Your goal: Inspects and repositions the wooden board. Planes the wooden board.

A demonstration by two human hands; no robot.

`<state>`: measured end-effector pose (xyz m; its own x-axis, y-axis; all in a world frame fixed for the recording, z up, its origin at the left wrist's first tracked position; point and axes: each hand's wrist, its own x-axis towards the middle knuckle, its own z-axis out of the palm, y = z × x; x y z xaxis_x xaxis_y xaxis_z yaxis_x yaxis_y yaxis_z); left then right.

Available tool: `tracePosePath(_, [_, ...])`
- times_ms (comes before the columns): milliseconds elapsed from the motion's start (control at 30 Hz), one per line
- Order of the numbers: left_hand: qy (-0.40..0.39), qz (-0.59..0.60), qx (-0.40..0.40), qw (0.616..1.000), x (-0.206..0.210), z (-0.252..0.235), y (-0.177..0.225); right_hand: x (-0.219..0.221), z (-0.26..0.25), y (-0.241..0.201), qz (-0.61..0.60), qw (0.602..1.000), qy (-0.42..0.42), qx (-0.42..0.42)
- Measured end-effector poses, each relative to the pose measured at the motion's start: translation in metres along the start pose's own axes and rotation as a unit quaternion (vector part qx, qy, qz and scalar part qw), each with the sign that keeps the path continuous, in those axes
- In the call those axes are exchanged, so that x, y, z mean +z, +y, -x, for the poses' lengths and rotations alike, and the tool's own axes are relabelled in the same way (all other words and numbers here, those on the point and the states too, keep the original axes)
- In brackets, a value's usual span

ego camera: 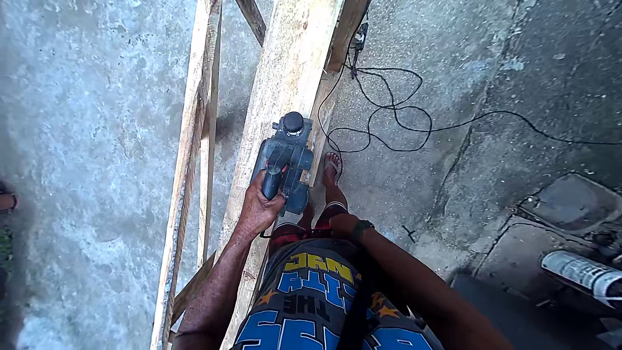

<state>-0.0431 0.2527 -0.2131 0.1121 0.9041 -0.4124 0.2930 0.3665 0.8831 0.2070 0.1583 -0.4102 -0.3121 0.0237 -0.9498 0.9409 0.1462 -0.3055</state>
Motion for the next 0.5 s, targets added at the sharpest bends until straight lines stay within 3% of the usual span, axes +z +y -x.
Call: tracePosePath(500, [-0.004,-0.025,-0.007,1.0,0.01,-0.092,0.046,-0.055,0.028,0.053,-0.07,0.996,0.045,-0.024])
